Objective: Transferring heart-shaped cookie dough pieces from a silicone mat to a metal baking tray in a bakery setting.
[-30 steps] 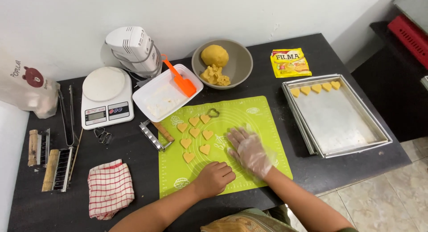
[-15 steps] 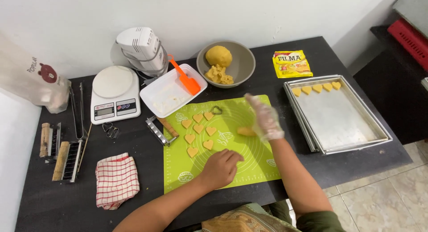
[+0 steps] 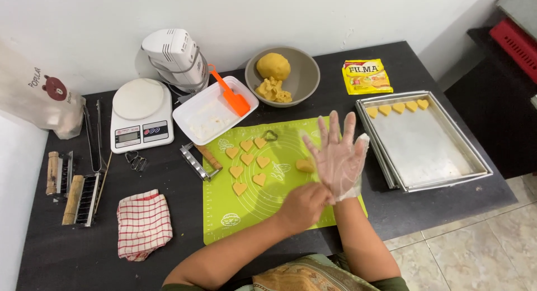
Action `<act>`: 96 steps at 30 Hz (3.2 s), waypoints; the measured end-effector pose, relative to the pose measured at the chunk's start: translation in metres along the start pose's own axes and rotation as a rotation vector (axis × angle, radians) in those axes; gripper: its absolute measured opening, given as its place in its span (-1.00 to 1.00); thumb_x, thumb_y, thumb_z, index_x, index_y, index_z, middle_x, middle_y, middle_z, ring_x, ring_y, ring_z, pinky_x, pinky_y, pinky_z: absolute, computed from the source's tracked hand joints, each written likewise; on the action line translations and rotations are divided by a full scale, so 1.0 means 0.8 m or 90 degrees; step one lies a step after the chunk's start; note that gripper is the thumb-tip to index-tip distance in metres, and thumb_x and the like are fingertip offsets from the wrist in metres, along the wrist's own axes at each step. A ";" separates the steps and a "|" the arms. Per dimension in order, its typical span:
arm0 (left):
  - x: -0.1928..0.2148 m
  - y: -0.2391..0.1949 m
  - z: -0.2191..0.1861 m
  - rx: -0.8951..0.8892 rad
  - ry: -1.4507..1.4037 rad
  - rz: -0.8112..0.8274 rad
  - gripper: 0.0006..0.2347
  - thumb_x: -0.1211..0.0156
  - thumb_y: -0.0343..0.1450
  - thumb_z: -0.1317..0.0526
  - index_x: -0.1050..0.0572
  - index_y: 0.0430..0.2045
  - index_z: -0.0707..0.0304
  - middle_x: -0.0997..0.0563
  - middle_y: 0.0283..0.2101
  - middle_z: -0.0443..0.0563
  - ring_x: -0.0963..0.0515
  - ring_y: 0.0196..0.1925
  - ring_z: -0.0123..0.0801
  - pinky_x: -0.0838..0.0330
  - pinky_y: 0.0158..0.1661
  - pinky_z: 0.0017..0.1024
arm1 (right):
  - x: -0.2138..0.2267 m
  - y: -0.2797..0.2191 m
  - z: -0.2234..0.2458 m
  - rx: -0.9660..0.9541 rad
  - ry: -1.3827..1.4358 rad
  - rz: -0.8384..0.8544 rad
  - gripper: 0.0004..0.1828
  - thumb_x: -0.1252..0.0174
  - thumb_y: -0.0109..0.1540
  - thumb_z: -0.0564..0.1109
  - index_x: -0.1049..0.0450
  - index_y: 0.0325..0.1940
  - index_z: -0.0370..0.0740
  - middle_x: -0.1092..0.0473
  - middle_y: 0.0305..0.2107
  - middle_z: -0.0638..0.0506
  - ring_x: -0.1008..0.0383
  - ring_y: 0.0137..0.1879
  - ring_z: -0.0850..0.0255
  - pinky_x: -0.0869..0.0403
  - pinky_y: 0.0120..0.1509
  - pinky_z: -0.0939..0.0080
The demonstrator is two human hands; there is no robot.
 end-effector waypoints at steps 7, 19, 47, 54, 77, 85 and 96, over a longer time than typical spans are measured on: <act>0.036 0.024 -0.034 0.068 -0.307 0.013 -0.76 -0.10 0.50 0.48 -0.21 -0.51 0.27 -0.32 -0.49 0.04 -0.28 -0.46 -0.21 -0.22 -0.38 -0.32 | -0.036 -0.007 -0.001 -0.025 -0.131 0.089 -0.07 -0.05 0.31 0.32 0.28 0.64 0.34 0.34 0.61 0.18 0.27 0.68 0.04 -0.08 0.52 -0.27; 0.015 -0.093 0.040 0.035 -0.104 0.228 -0.85 -0.09 0.54 0.30 -0.58 -0.12 0.32 -0.67 -0.16 0.10 -0.62 -0.17 -0.14 -0.50 -0.21 -0.24 | 0.020 -0.042 -0.079 -0.368 -1.394 0.421 -0.49 0.12 0.36 0.25 -0.37 0.37 0.21 -0.21 0.39 0.15 -0.10 0.48 0.07 -0.03 0.52 -0.15; 0.031 -0.104 0.064 0.035 -0.092 0.175 -0.86 -0.09 0.54 0.29 -0.59 -0.15 0.28 -0.66 -0.23 0.04 -0.60 -0.25 -0.15 -0.46 -0.31 -0.24 | 0.019 -0.046 -0.032 -0.547 -0.657 -0.422 0.04 0.03 -0.15 0.53 -0.40 0.25 -0.10 -0.41 0.28 0.06 -0.43 0.36 0.16 -0.51 0.26 0.32; 0.035 -0.100 0.061 0.033 -0.083 0.180 -0.88 -0.10 0.53 0.30 -0.58 -0.16 0.28 -0.65 -0.24 0.03 -0.59 -0.27 -0.19 -0.45 -0.29 -0.28 | 0.040 -0.025 -0.039 -0.513 -0.569 -0.316 -0.36 0.31 0.31 -0.33 -0.15 0.50 -0.21 0.03 0.55 0.03 0.21 0.67 0.00 0.06 0.68 0.04; 0.040 -0.096 0.074 0.120 -0.185 0.187 -0.86 -0.06 0.54 0.30 -0.58 -0.12 0.26 -0.66 -0.24 0.04 -0.60 -0.29 -0.16 -0.47 -0.26 -0.22 | 0.035 0.056 -0.094 -0.719 -1.643 0.274 -0.22 0.43 0.41 0.34 0.49 0.63 0.17 0.48 0.57 0.00 0.51 0.64 -0.04 0.26 0.64 -0.27; 0.040 -0.089 0.085 0.185 -0.231 0.210 -0.85 -0.03 0.54 0.30 -0.58 -0.14 0.23 -0.65 -0.31 0.00 -0.58 -0.33 -0.23 -0.44 -0.35 -0.31 | 0.023 0.043 -0.109 -0.626 -1.732 0.382 -0.19 0.49 0.36 0.43 0.50 0.62 0.24 0.58 0.56 -0.01 0.62 0.62 -0.05 0.46 0.56 -0.45; 0.031 -0.104 0.076 0.115 -0.186 0.207 -0.86 -0.04 0.54 0.30 -0.55 -0.13 0.23 -0.65 -0.27 0.02 -0.61 -0.29 -0.18 -0.48 -0.32 -0.27 | 0.033 0.057 -0.089 -0.665 -1.487 0.283 -0.28 0.49 0.45 0.13 0.53 0.61 -0.10 0.50 0.56 -0.06 0.61 0.64 -0.06 0.38 0.64 -0.28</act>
Point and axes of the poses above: each hand's wrist, its own y-axis towards the middle knuckle, its own x-axis out of the back of the hand, z = x × y, the point moved 10 cm from there along y, towards the middle knuckle
